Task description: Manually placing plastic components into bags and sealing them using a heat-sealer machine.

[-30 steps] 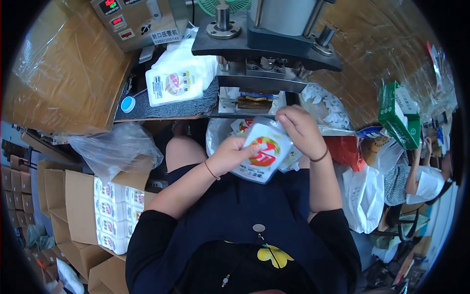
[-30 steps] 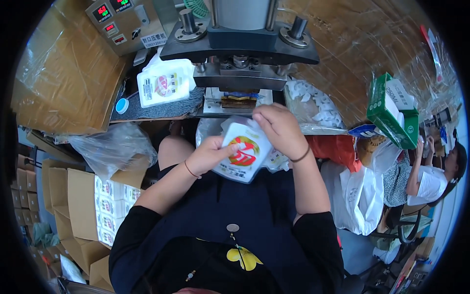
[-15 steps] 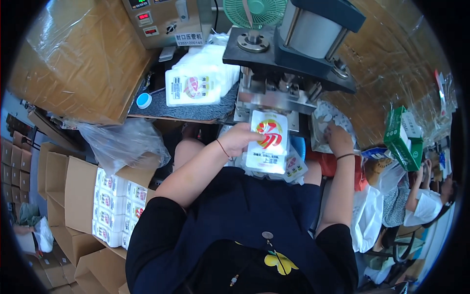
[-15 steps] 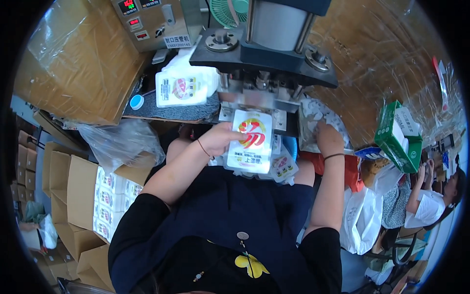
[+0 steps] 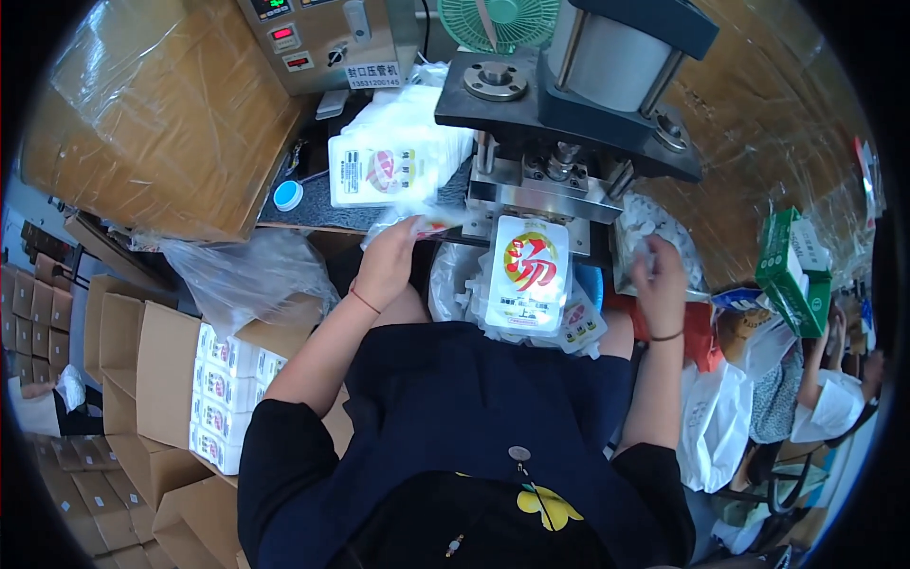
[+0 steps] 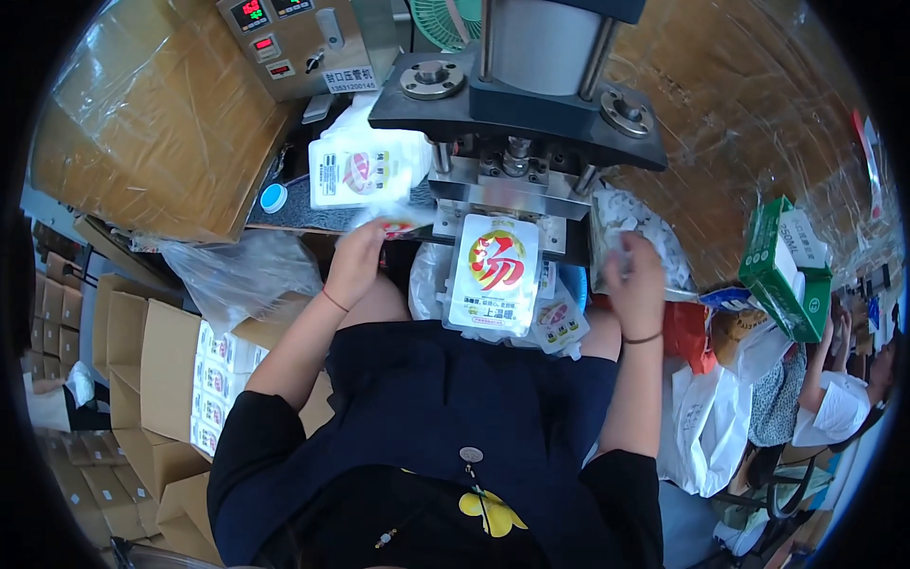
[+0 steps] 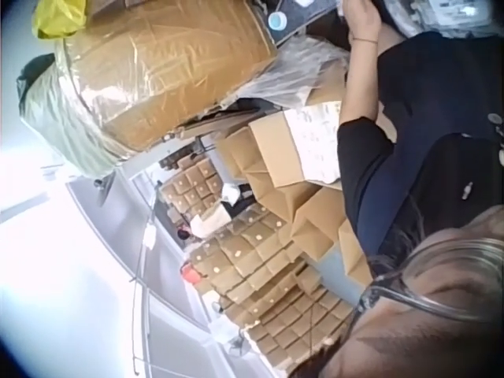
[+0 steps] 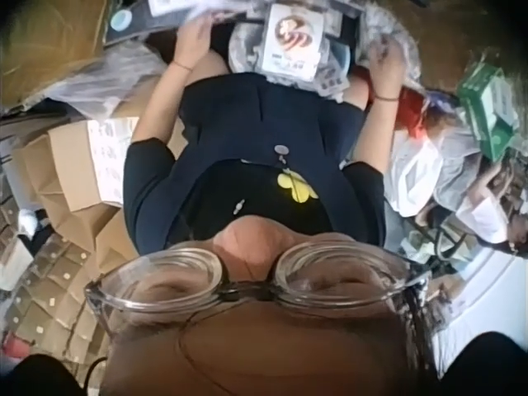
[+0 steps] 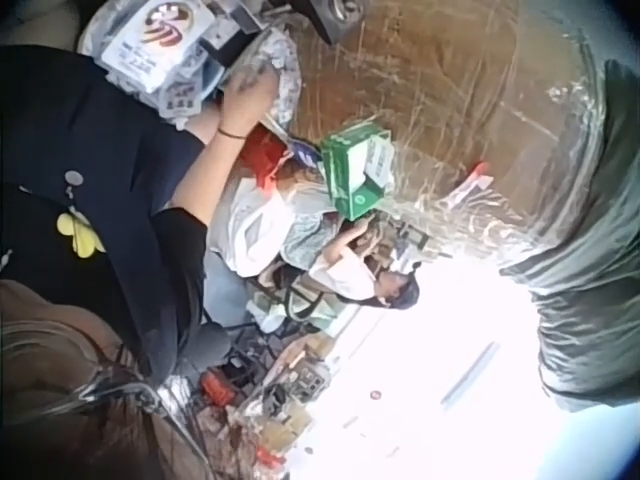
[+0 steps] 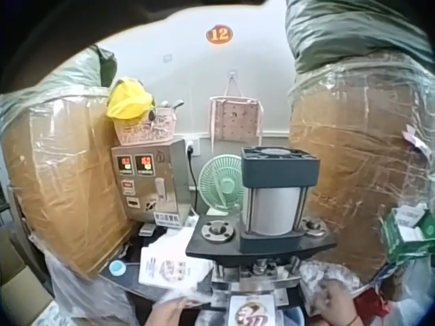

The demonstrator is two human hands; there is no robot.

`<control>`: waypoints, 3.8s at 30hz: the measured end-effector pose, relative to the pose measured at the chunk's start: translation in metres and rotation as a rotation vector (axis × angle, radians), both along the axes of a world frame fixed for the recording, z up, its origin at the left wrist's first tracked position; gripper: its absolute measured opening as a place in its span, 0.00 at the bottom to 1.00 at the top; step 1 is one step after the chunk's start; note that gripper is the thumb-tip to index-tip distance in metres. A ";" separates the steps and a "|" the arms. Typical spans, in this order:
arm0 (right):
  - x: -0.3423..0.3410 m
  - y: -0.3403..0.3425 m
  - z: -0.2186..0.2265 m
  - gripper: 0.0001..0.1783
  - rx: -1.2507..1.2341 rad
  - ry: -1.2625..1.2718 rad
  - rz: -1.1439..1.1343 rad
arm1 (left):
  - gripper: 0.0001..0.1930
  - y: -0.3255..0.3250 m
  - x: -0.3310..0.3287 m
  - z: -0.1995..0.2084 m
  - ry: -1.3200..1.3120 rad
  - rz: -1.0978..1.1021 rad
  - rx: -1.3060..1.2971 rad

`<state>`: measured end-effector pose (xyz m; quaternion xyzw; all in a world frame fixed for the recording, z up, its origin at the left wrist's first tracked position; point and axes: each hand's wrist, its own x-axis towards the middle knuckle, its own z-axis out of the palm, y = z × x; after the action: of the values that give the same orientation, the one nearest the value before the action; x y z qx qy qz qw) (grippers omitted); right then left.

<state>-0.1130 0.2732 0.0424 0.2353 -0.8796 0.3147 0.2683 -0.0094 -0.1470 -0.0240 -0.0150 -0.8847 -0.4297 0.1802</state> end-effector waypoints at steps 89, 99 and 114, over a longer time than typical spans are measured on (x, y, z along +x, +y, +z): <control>0.008 -0.019 0.005 0.12 -0.082 -0.265 -0.045 | 0.12 0.002 -0.002 0.018 0.071 0.073 -0.131; 0.029 -0.102 0.037 0.09 -0.165 -0.315 0.523 | 0.12 0.113 0.007 0.046 -0.381 -0.329 0.438; -0.051 0.022 -0.016 0.19 0.656 -0.304 -0.232 | 0.17 0.120 -0.037 0.025 -0.736 -0.427 1.207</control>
<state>-0.1639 0.2947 0.0260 0.1581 -0.9841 0.0154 0.0789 -0.0464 -0.0265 0.0005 0.0601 -0.4754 -0.8446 -0.2388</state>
